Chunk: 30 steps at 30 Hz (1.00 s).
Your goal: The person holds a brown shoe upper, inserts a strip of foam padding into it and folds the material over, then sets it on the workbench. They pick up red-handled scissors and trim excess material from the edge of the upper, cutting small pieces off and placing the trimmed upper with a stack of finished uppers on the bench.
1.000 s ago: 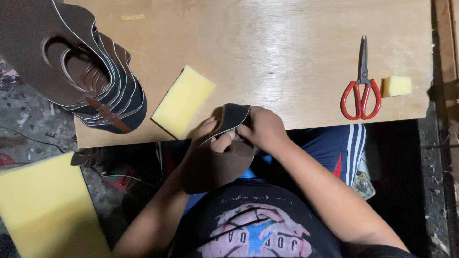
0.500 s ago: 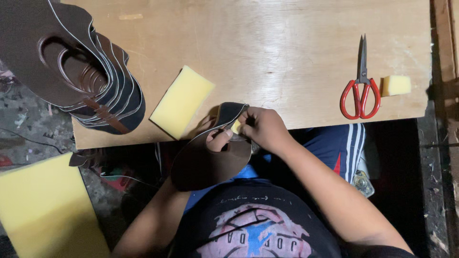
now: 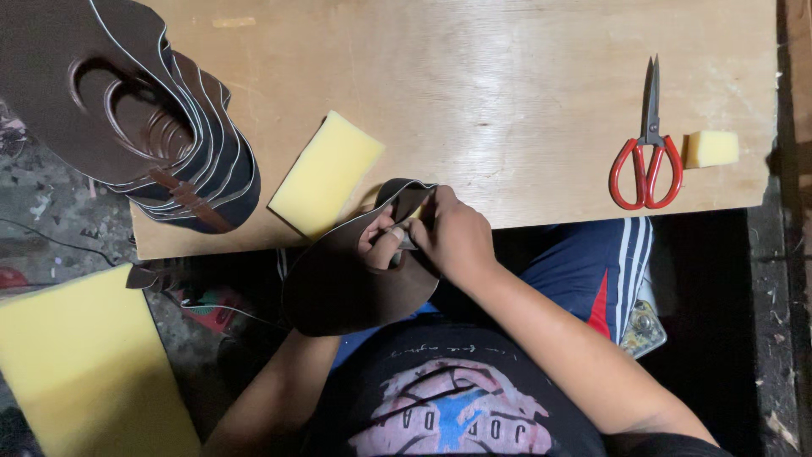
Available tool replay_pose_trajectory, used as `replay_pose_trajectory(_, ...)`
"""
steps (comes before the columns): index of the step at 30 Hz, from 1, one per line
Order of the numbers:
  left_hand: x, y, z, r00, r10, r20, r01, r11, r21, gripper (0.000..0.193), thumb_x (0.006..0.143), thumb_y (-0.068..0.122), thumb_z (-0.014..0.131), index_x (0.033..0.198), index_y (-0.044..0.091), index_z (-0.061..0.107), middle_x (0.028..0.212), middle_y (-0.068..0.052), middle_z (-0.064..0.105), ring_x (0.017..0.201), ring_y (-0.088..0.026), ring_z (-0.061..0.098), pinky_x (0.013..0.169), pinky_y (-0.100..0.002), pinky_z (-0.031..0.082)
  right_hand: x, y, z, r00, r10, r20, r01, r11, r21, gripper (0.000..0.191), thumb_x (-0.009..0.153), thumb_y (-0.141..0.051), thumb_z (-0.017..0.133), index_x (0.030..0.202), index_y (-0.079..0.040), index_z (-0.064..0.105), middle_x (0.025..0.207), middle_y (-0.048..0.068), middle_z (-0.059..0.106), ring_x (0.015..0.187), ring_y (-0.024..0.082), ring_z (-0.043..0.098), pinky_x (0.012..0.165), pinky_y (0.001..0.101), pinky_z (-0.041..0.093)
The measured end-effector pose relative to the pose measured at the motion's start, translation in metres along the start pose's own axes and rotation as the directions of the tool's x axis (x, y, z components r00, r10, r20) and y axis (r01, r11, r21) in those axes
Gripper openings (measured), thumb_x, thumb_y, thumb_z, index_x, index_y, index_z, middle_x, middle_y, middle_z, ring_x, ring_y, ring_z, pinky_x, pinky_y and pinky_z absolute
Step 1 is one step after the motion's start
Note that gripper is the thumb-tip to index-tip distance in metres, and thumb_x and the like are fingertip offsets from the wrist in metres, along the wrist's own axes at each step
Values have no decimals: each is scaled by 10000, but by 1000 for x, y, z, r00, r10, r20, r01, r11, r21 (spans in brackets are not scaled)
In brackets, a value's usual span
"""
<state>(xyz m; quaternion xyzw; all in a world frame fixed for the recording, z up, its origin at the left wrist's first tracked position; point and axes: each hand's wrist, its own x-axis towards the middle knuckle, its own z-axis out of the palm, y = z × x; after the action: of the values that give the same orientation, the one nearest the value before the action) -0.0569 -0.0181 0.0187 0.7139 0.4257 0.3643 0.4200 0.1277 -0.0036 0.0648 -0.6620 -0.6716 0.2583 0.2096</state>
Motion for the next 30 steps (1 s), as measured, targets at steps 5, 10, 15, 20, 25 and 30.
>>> replay_pose_trajectory(5, 0, 10, -3, 967, 256, -12, -237, 911, 339, 165, 921, 109, 648, 1053, 11, 662, 1058, -138, 649, 950, -231, 684, 832, -329, 563, 4, 6, 0, 998, 57, 20, -60, 974, 218, 301, 797, -173, 774, 992, -15, 608, 753, 170, 712, 684, 305, 717, 621, 390, 549)
replay_pose_trajectory(10, 15, 41, -8, 941, -339, 25, 335, 914, -229, 191, 970, 160, 610, 1029, -10, 675, 927, -90, 640, 823, -174, 637, 705, -302, 528, 8, 11, -6, 984, 50, 170, -103, 942, 318, 159, 837, -137, 753, 922, -27, 676, 724, 125, 705, 628, 198, 692, 615, 332, 541)
replay_pose_trajectory(15, 20, 54, -12, 969, -245, 40, 240, 881, -407, 303, 1014, 192, 515, 1240, 50, 658, 1041, -46, 709, 905, -115, 669, 806, -255, 548, 8, 20, -9, 980, 56, 190, -132, 902, 412, 135, 841, -112, 728, 907, -13, 664, 731, 73, 700, 661, 128, 660, 643, 290, 539)
replay_pose_trajectory(20, 35, 2, 20, 718, -693, -68, 512, 592, -622, 227, 903, 190, 582, 1089, 72, 637, 1012, -4, 682, 755, -154, 663, 602, -327, 534, 9, 27, 2, 988, 38, 150, -101, 891, 442, 104, 860, -83, 718, 902, 3, 677, 732, 71, 679, 680, 101, 596, 654, 273, 518)
replay_pose_trajectory(25, 35, -20, 37, 827, -536, -168, 442, 805, -396, 218, 991, 172, 707, 1017, -43, 682, 910, -123, 668, 839, -161, 601, 775, -288, 504, 3, 36, -2, 968, 17, 252, -163, 806, 569, 105, 922, -93, 723, 954, 3, 695, 848, 54, 660, 795, 97, 577, 723, 265, 500)
replay_pose_trajectory(30, 20, 2, 16, 844, -536, 19, 442, 675, -591, 248, 942, 157, 699, 1146, 40, 619, 993, -37, 679, 895, -95, 641, 799, -255, 527, -7, 27, -17, 973, -127, 191, -15, 797, 604, 232, 885, -21, 679, 1109, -28, 741, 1060, 72, 660, 1005, 147, 627, 895, 281, 501)
